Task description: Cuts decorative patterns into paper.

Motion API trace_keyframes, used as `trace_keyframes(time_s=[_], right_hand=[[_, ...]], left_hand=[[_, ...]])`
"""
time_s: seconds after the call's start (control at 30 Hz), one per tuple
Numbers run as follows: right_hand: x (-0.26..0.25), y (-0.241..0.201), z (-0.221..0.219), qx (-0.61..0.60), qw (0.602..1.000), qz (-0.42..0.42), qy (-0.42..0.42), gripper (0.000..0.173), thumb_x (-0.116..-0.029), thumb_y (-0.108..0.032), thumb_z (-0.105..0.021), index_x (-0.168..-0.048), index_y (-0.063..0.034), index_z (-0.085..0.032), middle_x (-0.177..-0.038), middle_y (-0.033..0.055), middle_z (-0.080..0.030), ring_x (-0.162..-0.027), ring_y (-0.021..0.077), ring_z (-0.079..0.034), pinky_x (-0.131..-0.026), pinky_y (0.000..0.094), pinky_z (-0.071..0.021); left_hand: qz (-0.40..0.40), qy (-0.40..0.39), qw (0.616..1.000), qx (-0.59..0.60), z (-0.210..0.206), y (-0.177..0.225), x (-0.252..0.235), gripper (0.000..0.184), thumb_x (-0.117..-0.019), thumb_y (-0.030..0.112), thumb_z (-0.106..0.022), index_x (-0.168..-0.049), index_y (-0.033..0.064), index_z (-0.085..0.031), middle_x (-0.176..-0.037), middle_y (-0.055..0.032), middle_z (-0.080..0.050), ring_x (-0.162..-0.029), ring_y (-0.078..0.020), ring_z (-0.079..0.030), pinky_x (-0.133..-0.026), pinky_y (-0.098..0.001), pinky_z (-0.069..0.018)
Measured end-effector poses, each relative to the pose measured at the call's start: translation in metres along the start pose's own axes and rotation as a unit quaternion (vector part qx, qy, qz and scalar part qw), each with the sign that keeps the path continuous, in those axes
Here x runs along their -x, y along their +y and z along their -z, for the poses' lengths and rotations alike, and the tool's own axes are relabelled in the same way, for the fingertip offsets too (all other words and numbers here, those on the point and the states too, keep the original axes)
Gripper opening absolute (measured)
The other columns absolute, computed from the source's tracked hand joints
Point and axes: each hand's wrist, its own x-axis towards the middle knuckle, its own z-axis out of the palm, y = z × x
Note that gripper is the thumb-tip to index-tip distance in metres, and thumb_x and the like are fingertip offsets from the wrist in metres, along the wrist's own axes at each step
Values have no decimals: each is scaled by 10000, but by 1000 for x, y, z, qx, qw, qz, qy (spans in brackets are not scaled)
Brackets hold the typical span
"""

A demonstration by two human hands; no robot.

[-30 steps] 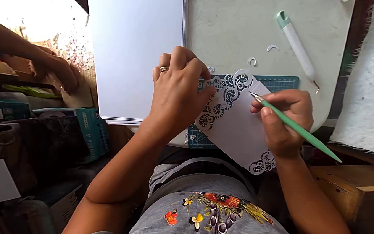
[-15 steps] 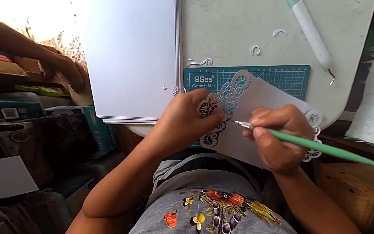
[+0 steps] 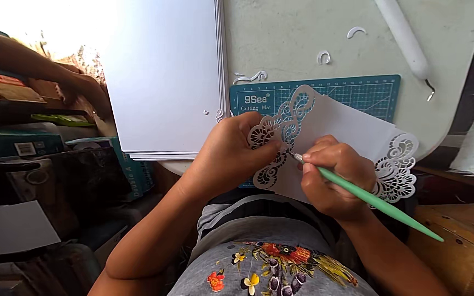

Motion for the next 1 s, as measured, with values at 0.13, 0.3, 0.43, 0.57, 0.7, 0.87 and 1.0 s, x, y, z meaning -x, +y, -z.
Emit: trace_keyframes(time_s=[0.13,0.3,0.43,0.57,0.7,0.87,1.0], right_hand=[[-1,0,-1,13,1000,13,-1,64,-868,-56,-609,-861,7,-600,-726,62,-610,-702,69,-582,-713,209,-465],[-2,0,-2,13,1000,8,0,65,-864,-52,-606,-851,11,-605,-714,61,-613,-688,64,-575,-712,209,-457],[0,-1,1,-27,999,-17,22,78,-892,-75,-604,-914,-1,-616,-791,23,-595,-743,25,-583,-670,144,-506],[1,0,1,-24,999,-13,22,72,-877,-68,-606,-902,-1,-616,-768,29,-604,-736,32,-583,-684,157,-495],[0,0,0,-14,1000,-12,19,75,-865,-70,-612,-883,3,-615,-736,26,-608,-719,34,-581,-704,170,-483],[-1,-1,0,-18,999,-21,18,97,-884,-72,-599,-901,18,-630,-759,35,-611,-715,24,-565,-650,141,-461],[-5,-2,4,-70,996,-39,28,177,-974,-41,-536,-1027,69,-664,-920,73,-686,-790,18,-634,-686,149,-537]], left_hand=[[2,8,1000,-12,-1,2,2,70,-925,54,-690,-949,100,-644,-741,58,-684,-618,32,-638,-536,-123,-523],[6,8,1000,-14,-1,2,3,78,-926,54,-688,-975,103,-651,-762,65,-694,-635,39,-642,-553,-117,-527],[1,5,1000,-9,-1,5,4,97,-906,42,-693,-976,93,-648,-751,55,-692,-621,26,-646,-527,-126,-531],[-2,9,1000,3,-4,4,4,198,-872,7,-748,-1032,80,-657,-825,45,-722,-699,22,-682,-613,-134,-573],[-5,18,1000,-14,-6,8,6,194,-868,-7,-738,-1022,74,-651,-812,34,-714,-673,12,-674,-566,-134,-557],[-3,28,999,-27,-8,9,6,198,-868,-4,-731,-1029,78,-649,-817,34,-716,-664,11,-674,-552,-138,-556],[11,36,999,-35,-8,6,4,203,-864,36,-758,-1032,90,-659,-831,56,-719,-702,32,-677,-612,-135,-570]])
